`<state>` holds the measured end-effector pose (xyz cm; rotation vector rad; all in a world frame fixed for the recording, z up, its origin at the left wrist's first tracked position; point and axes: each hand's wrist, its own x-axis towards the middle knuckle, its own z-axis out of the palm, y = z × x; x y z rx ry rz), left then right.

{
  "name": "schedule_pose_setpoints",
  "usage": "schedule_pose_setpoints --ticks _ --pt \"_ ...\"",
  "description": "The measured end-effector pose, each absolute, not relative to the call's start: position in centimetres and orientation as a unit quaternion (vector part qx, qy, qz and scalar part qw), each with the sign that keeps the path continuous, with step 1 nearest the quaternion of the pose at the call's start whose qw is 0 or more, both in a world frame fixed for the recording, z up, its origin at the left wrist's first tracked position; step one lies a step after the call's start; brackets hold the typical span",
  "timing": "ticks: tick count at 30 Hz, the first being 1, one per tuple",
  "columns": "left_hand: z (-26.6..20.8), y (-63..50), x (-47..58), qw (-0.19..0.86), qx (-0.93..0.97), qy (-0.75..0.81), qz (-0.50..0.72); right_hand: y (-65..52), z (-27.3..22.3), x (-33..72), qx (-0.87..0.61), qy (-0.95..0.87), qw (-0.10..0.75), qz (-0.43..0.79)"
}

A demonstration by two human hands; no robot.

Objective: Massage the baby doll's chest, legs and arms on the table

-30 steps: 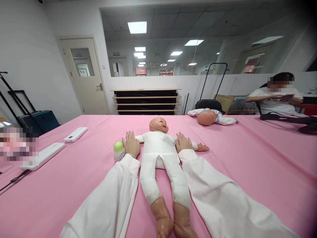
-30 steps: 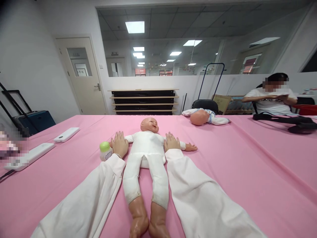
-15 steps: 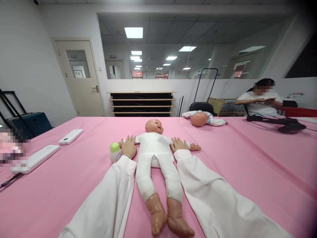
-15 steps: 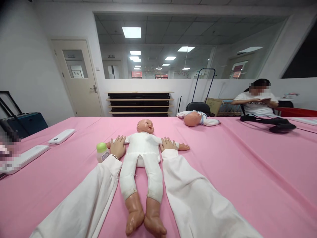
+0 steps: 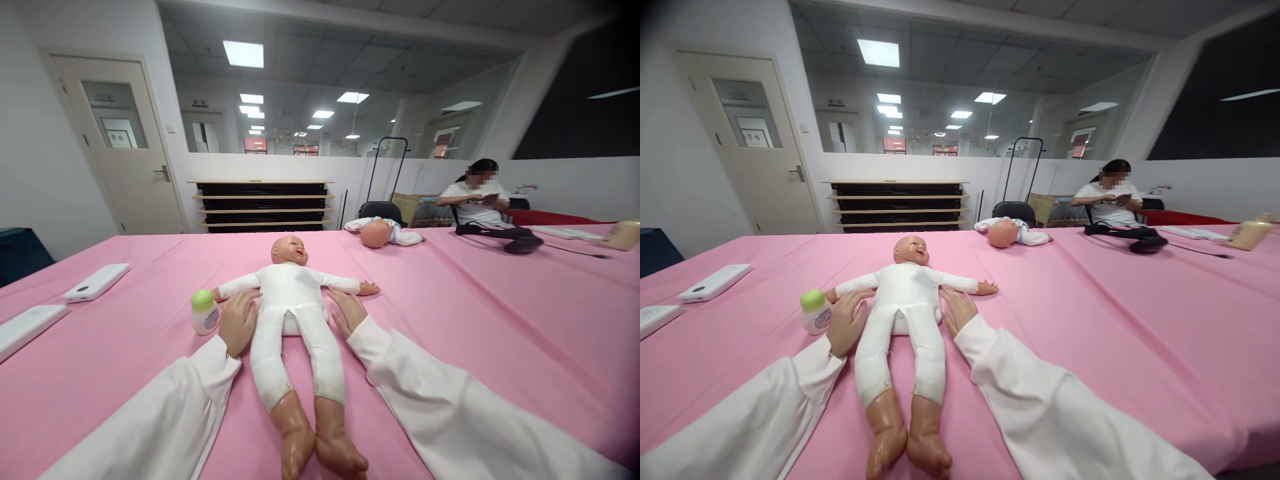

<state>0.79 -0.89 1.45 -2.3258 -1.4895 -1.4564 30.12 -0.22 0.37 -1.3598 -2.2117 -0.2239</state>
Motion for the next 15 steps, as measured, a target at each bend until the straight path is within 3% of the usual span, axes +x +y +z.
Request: schedule_pose_setpoints --ticks 3,10,15 --pt "2.2 -4.7 1.1 -0.034 -0.789 -0.396 -0.468 -2.9 0.2 29.2 -0.409 -0.853 0.320 -0.055" --pt "4.1 -8.6 1.1 -0.016 -0.925 -0.175 -0.336 -7.1 2.1 27.4 -0.290 -0.896 0.335 -0.026" --pt "4.3 -8.2 1.1 0.030 -0.943 -0.203 -0.261 -7.3 1.0 27.4 -0.295 -0.893 0.333 -0.062"
